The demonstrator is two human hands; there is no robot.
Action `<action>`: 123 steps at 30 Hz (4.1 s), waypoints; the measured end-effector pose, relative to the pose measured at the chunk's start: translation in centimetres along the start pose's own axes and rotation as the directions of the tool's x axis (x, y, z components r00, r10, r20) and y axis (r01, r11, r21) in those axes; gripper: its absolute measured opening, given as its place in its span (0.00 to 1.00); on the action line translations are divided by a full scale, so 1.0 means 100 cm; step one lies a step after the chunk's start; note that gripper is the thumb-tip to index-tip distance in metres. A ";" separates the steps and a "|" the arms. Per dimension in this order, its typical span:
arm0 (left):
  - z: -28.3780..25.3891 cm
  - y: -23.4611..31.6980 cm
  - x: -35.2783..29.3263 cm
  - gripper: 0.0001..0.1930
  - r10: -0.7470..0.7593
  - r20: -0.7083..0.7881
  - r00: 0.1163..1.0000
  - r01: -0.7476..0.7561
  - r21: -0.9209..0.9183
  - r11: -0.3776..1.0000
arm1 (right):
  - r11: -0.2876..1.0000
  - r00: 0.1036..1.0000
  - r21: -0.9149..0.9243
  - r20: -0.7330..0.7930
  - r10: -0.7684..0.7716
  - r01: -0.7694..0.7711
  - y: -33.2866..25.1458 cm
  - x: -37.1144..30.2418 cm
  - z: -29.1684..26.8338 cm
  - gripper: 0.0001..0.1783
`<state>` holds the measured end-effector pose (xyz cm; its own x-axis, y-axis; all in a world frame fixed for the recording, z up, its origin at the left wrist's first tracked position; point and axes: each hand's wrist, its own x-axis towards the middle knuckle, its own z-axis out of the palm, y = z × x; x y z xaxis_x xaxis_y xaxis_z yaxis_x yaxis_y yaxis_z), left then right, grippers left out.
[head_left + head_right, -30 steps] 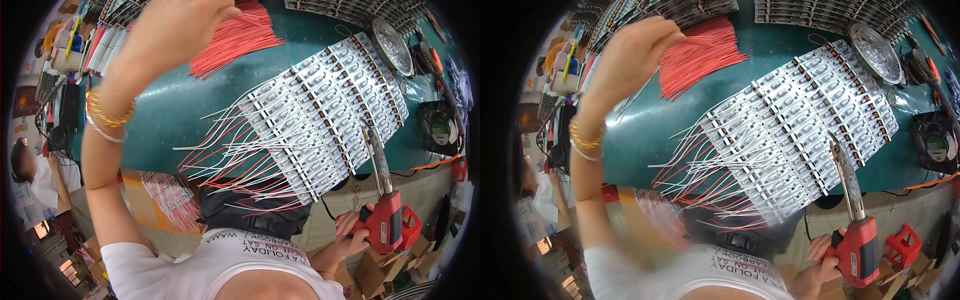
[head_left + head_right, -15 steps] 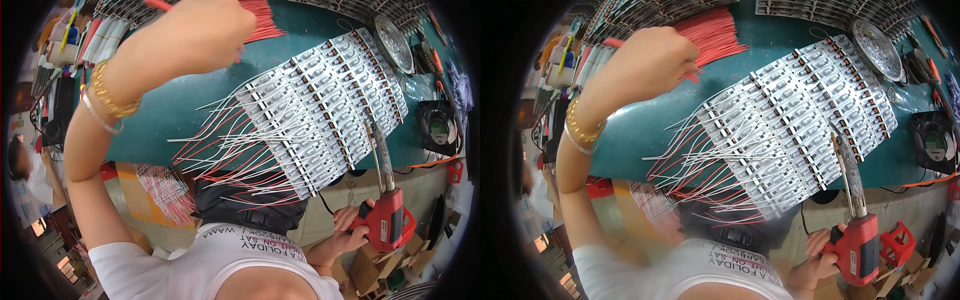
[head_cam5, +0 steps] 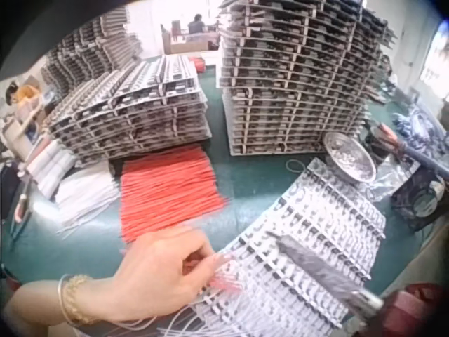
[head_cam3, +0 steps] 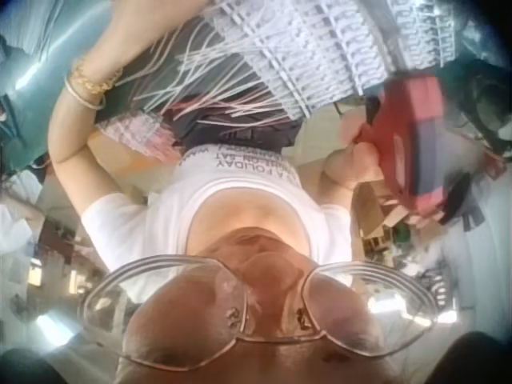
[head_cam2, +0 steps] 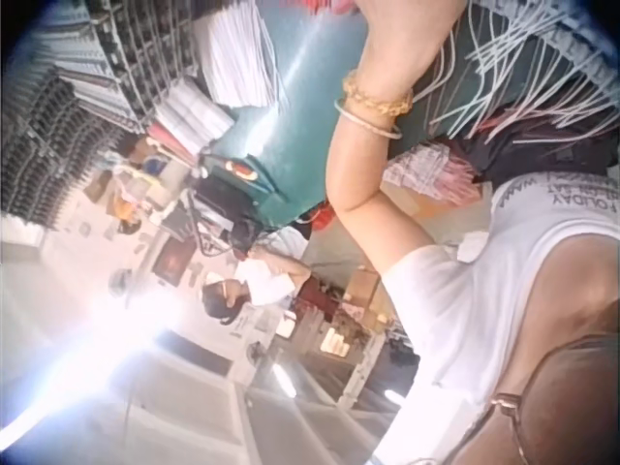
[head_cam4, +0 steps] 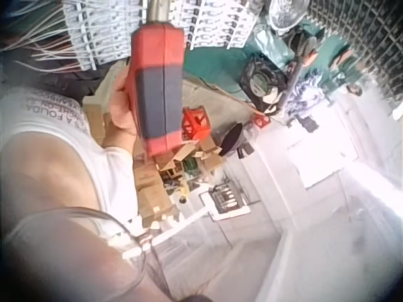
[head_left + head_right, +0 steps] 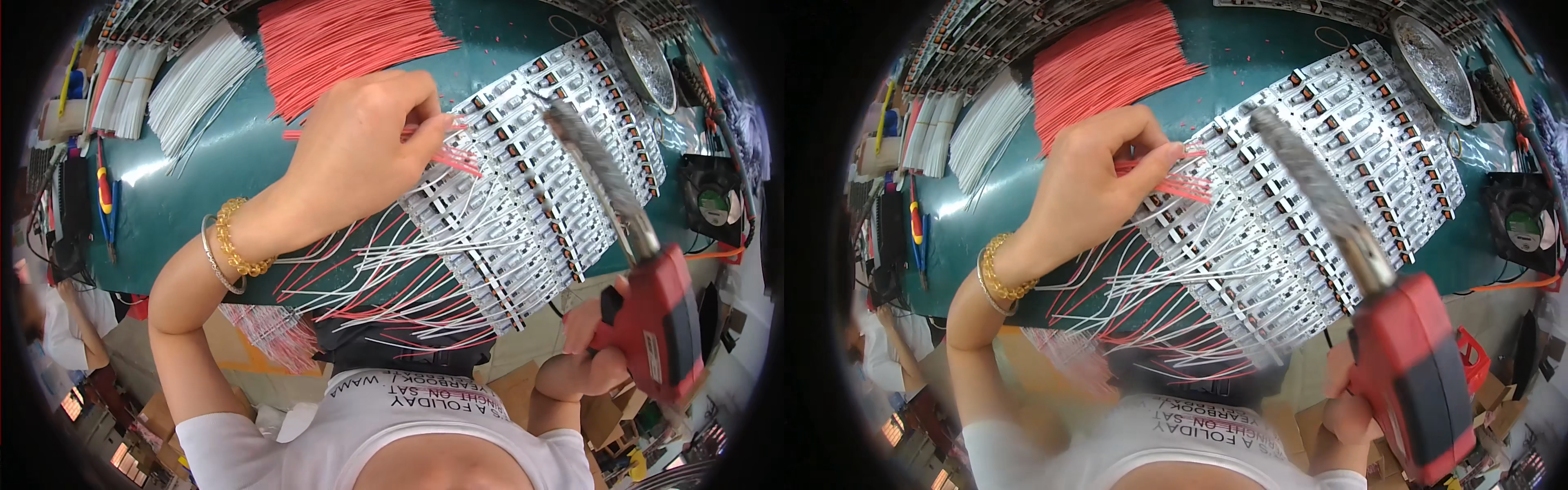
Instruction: The person uses a soldering iron to attach red and white wires to a grid of electronic components on a workbench. They repeatedly pick up wires, position them against the component terminals, and apply the soldering iron to secure the connections.
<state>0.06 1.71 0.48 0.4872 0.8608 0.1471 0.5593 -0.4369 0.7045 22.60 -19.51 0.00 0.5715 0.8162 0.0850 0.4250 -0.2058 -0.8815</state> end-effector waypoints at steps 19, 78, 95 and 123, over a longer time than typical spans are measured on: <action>0.003 -0.013 0.001 0.06 0.019 -0.017 1.000 -0.022 -0.156 0.987 | 0.919 0.963 0.365 0.266 0.050 -0.148 -0.028 0.020 0.034 0.39; 0.013 0.006 -0.008 0.03 0.165 -0.021 0.986 -0.165 -0.026 0.986 | 0.862 0.970 0.476 0.234 0.068 -0.175 -0.011 -0.005 0.015 0.45; 0.024 0.009 -0.012 0.06 0.234 -0.086 0.968 -0.227 0.087 0.970 | 0.897 0.978 0.416 0.194 0.072 -0.149 -0.017 -0.011 0.015 0.40; 0.024 0.024 -0.022 0.04 0.150 -0.042 0.988 -0.146 0.096 0.985 | 0.797 0.940 0.511 0.269 0.209 -0.323 -0.007 -0.013 0.001 0.50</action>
<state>1.92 -1.87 0.13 0.5370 0.7956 0.2805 0.5442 -0.5807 0.6055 21.52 -20.35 0.46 0.4374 0.8697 -0.2288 -0.2043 -0.1517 -0.9671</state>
